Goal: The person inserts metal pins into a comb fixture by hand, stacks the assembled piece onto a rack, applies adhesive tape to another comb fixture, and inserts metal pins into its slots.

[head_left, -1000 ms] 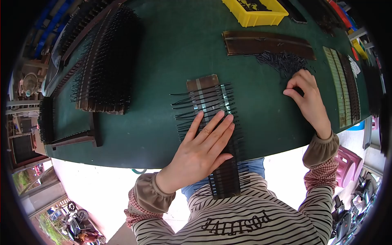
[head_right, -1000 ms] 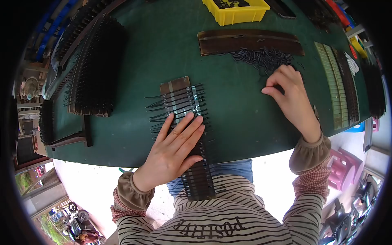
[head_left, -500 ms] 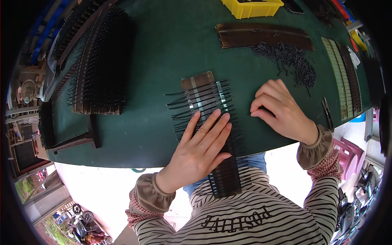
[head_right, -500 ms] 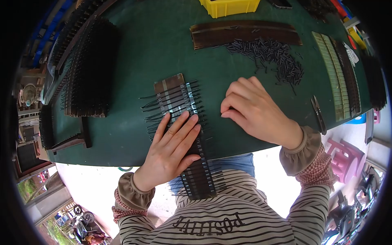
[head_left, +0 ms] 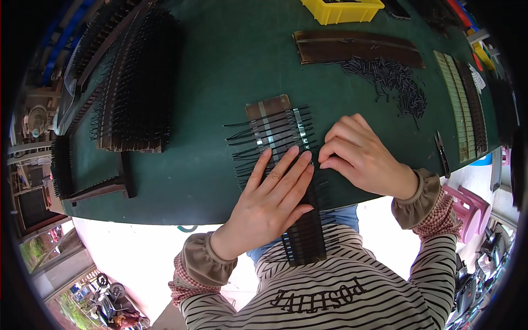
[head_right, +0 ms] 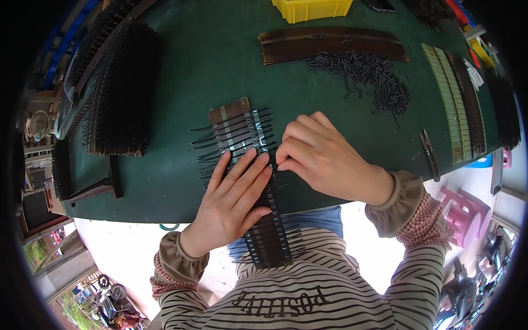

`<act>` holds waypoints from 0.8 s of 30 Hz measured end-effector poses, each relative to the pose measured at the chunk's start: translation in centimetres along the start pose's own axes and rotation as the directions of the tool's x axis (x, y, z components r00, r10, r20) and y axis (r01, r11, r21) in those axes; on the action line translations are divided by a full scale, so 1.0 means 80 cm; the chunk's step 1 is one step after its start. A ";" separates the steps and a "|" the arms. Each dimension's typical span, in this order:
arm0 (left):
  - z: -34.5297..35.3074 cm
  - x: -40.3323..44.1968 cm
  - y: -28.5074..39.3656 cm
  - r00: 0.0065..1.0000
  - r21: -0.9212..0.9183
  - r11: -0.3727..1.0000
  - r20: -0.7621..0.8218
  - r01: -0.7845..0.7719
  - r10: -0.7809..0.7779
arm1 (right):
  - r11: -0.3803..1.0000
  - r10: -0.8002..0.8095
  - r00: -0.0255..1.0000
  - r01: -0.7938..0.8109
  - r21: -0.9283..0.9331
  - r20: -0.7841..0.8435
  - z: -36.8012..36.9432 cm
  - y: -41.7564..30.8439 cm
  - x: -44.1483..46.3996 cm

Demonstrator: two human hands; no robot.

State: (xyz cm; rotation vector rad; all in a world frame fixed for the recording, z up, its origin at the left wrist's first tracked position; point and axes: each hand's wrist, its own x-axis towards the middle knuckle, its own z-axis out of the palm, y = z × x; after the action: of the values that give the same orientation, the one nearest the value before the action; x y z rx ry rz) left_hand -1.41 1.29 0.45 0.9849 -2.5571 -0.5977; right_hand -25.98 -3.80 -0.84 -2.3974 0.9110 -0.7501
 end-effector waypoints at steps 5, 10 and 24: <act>-0.003 -0.002 -0.003 1.000 -0.050 0.999 0.004 0.012 -0.012 | 0.995 0.073 0.989 -0.081 -0.060 -0.127 -0.030 0.014 -0.003; -0.020 0.006 -0.010 1.000 -0.016 1.000 -0.015 0.015 -0.015 | 0.889 0.235 0.913 -0.340 -0.307 -0.333 -0.071 0.071 -0.010; 0.000 0.002 -0.002 1.000 -0.015 1.000 0.014 0.002 -0.002 | 0.863 0.155 0.965 -0.237 -0.446 -0.214 -0.083 0.076 -0.026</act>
State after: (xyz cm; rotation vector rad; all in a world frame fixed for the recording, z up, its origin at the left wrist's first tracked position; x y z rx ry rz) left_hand -1.39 1.08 0.41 0.9818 -2.5603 -0.6257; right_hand -34.20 -7.93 -0.17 -2.6107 1.5376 -0.7281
